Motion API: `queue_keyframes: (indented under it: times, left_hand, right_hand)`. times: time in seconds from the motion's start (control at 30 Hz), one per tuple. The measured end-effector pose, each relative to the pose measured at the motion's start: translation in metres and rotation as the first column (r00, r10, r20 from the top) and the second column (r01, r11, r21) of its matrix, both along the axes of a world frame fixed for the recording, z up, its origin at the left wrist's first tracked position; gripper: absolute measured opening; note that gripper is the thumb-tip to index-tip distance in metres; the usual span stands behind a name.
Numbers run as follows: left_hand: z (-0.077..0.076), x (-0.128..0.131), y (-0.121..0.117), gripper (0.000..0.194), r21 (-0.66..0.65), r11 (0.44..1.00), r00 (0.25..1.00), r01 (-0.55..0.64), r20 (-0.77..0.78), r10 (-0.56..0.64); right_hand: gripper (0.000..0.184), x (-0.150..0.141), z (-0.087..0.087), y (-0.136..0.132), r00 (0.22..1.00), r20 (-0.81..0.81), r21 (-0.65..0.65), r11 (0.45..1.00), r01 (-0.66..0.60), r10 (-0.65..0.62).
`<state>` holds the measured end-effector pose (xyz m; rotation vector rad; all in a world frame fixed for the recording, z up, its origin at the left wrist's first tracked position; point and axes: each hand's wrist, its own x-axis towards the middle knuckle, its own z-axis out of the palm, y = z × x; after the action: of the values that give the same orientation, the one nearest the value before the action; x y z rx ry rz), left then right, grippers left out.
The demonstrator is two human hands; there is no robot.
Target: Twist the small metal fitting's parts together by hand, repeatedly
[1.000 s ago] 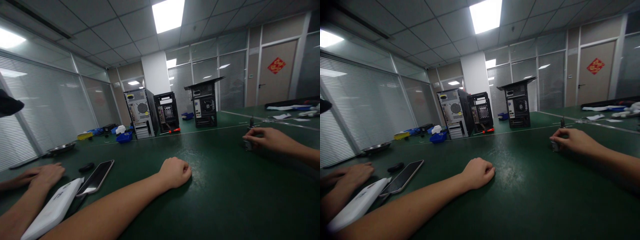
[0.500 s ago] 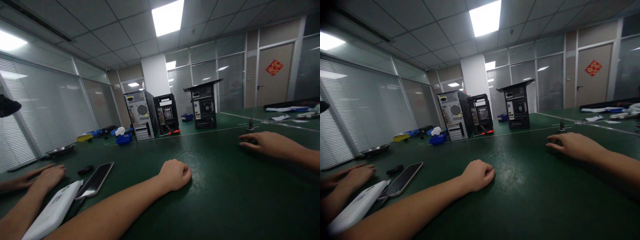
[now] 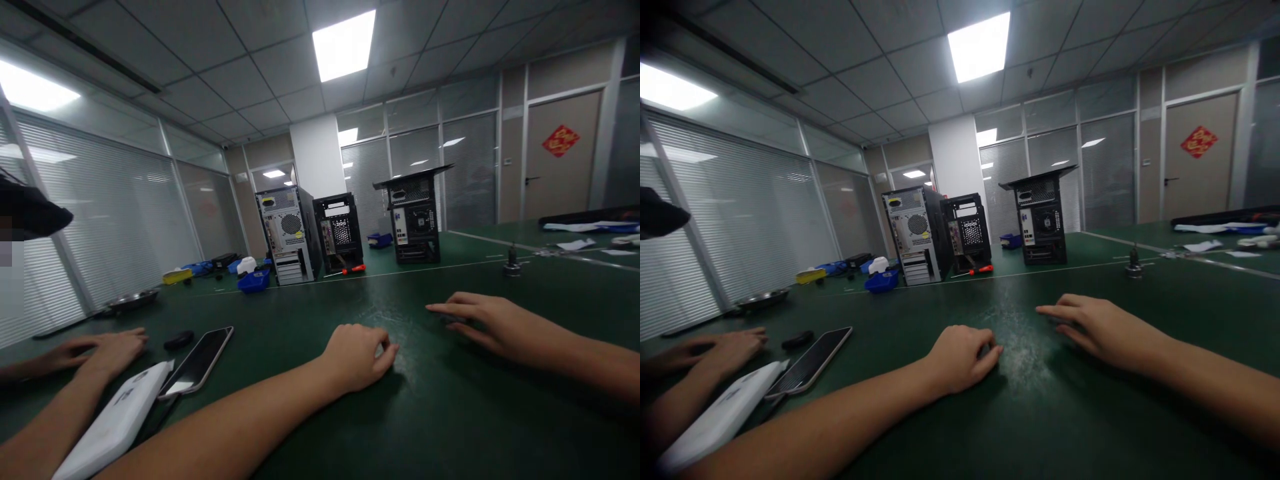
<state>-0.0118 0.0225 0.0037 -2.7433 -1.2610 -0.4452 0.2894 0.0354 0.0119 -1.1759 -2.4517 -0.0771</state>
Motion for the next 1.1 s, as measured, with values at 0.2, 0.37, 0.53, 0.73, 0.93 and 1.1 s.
queue_keyframes:
  times: [0.2,0.37,0.53,0.73,0.93,1.1]
  left_hand:
    - [-0.001,0.006,-0.012,0.034,-0.033,0.992,0.986,0.125,0.111,-0.121]
    - [-0.007,0.007,-0.012,0.034,-0.057,0.990,0.981,0.132,0.153,-0.122]
    - [-0.007,0.008,-0.012,0.028,-0.064,0.994,0.985,0.090,0.155,-0.080]
    - [-0.005,0.009,-0.015,0.029,-0.078,0.994,0.989,0.073,0.134,-0.062]
    - [-0.006,0.008,-0.013,0.019,-0.147,0.986,0.983,0.081,0.178,-0.054]
    - [-0.010,0.007,-0.010,0.018,-0.132,0.982,0.969,0.136,0.222,-0.105]
  right_hand:
    - [0.044,-0.053,-0.002,-0.041,0.983,0.085,-0.022,0.986,-0.164,0.165]
    - [0.046,-0.059,-0.011,-0.044,0.978,0.064,-0.028,0.980,-0.198,0.199]
    - [0.050,-0.058,-0.020,-0.037,0.978,-0.005,0.029,0.977,-0.209,0.210]
    - [0.054,-0.059,-0.023,-0.035,0.985,-0.011,0.079,0.982,-0.171,0.172]
    - [0.042,-0.060,-0.019,-0.036,0.994,-0.063,0.039,0.995,-0.093,0.095]
    - [0.031,-0.067,-0.011,-0.049,0.993,-0.112,-0.046,0.998,-0.032,0.026]
